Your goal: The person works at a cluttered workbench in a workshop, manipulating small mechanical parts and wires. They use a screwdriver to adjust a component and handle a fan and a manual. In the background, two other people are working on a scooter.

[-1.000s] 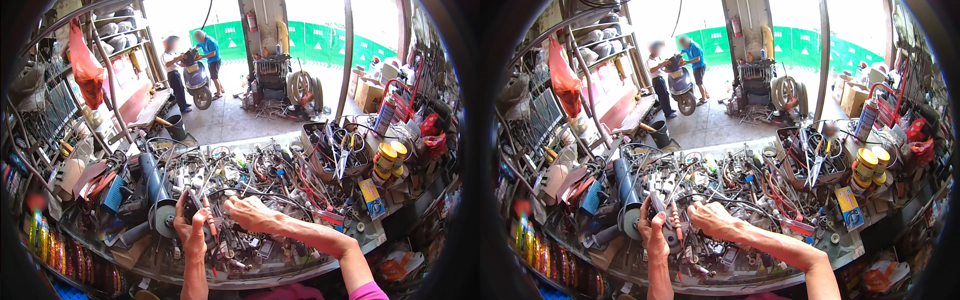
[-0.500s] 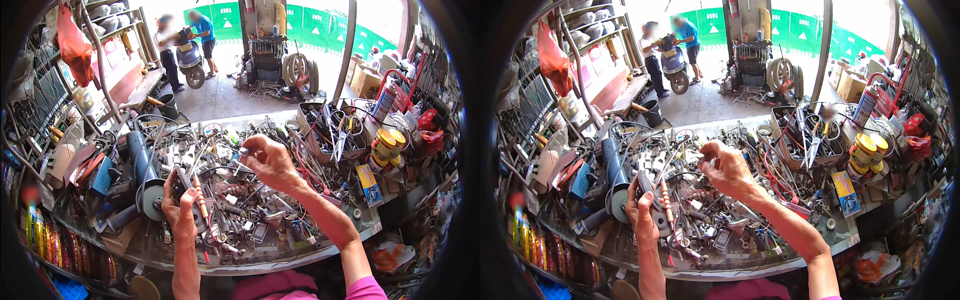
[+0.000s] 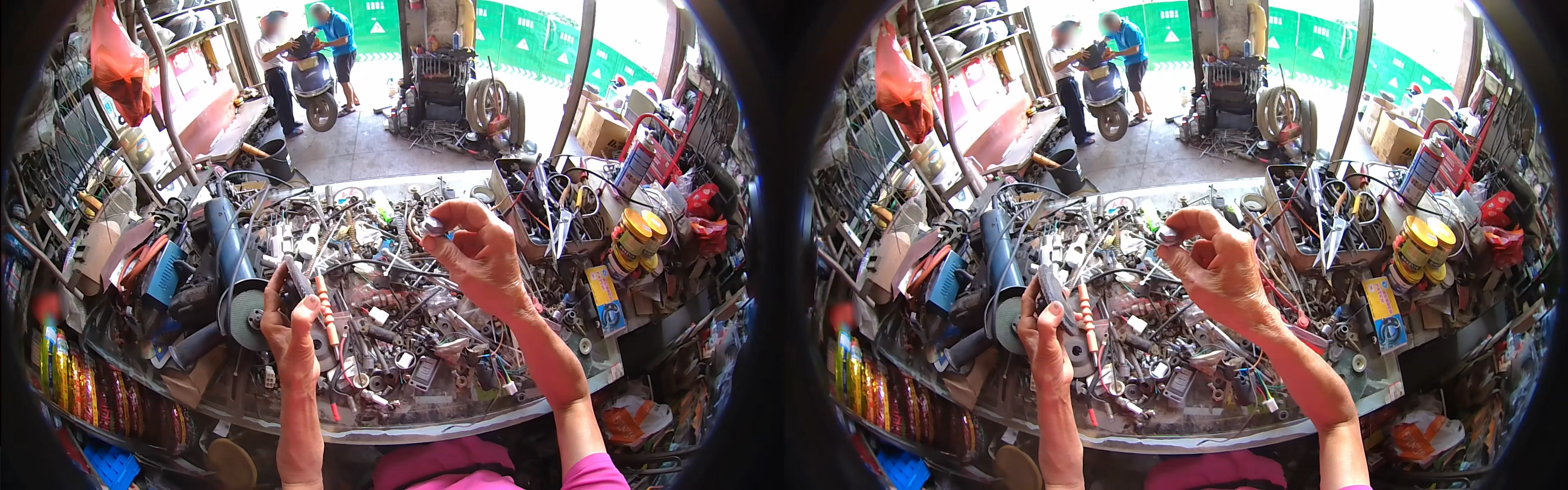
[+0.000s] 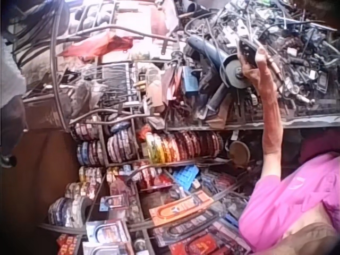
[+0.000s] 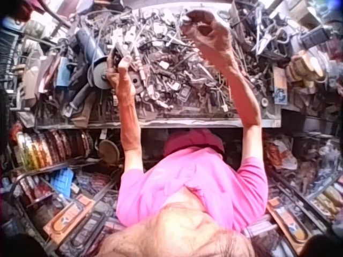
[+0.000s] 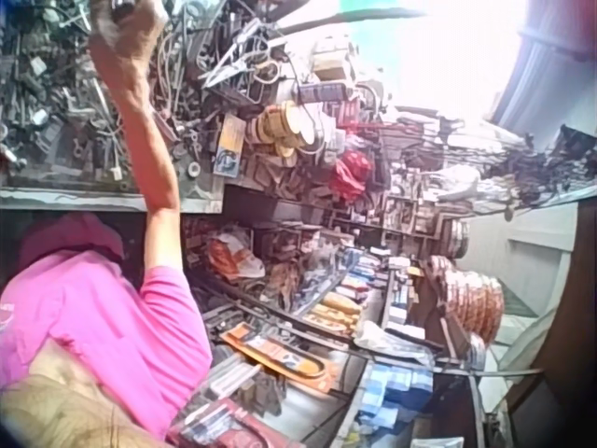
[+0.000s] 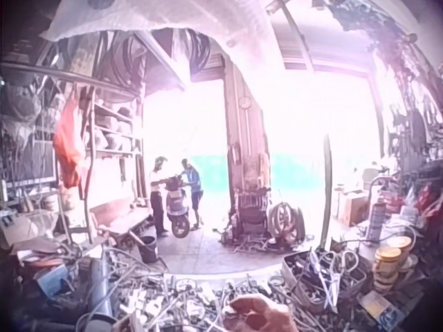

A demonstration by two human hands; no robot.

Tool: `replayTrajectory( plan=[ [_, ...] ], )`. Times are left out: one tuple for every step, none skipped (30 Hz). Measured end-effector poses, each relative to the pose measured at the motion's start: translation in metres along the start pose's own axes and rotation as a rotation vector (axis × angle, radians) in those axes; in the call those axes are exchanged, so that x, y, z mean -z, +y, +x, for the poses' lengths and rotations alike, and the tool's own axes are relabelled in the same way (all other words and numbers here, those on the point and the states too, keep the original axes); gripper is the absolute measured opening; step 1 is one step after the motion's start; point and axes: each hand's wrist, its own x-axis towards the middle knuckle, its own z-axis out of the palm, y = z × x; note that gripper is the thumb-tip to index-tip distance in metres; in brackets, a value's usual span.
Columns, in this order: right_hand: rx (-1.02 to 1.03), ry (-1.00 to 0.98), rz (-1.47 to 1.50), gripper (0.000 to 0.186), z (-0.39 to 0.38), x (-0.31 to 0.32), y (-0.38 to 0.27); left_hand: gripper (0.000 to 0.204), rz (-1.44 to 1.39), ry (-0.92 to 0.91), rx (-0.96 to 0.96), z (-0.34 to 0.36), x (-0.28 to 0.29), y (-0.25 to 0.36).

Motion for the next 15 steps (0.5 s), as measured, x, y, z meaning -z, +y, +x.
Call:
replayTrajectory(
  plan=[
    [0.022,0.010,-0.005,0.030,0.000,0.001,0.001,0.062,-0.024,0.006,0.008,0.000,0.000,-0.001],
    [0.056,0.021,-0.047,0.029,-0.001,0.003,0.001,0.062,-0.047,0.013,0.016,0.001,0.001,-0.002],
    [0.090,0.032,-0.090,0.029,-0.003,0.005,0.001,0.062,-0.071,0.019,0.024,0.001,0.002,-0.003],
    [0.127,0.043,-0.136,0.029,-0.005,0.006,0.000,0.062,-0.071,0.023,0.016,0.002,0.003,-0.004],
    [0.195,0.076,-0.149,0.029,-0.005,0.007,0.002,0.062,-0.071,0.026,0.008,0.002,0.004,-0.005],
    [0.172,0.066,-0.158,0.029,-0.006,0.009,0.002,0.062,-0.071,0.031,0.001,0.003,0.004,-0.005],
    [0.149,0.058,-0.166,0.029,-0.008,0.012,0.001,0.062,-0.070,0.028,0.005,0.003,0.003,-0.005],
    [0.126,0.050,-0.173,0.029,-0.010,0.015,0.001,0.062,-0.074,0.025,0.010,0.002,0.002,-0.003],
    [0.159,0.069,-0.185,0.028,-0.010,0.016,0.008,0.062,-0.079,0.022,0.015,0.000,0.000,0.000],
    [0.143,0.053,-0.194,0.029,-0.010,0.018,0.009,0.062,-0.082,0.020,0.019,-0.001,-0.002,0.001],
    [0.127,0.036,-0.204,0.029,-0.011,0.020,0.009,0.063,-0.050,0.020,0.005,0.000,-0.001,0.000],
    [0.111,0.020,-0.213,0.030,-0.011,0.021,0.010,0.064,-0.019,0.021,-0.008,0.001,0.001,-0.003],
    [0.095,0.026,-0.206,0.029,-0.011,0.021,0.011,0.065,0.010,0.018,-0.022,0.002,0.003,-0.005],
    [0.088,0.010,-0.223,0.028,-0.012,0.022,0.011,0.065,0.011,0.018,-0.015,0.003,0.003,-0.007],
    [0.081,-0.005,-0.240,0.028,-0.014,0.022,0.011,0.066,0.011,0.017,-0.009,0.003,0.004,-0.008]
  ],
)
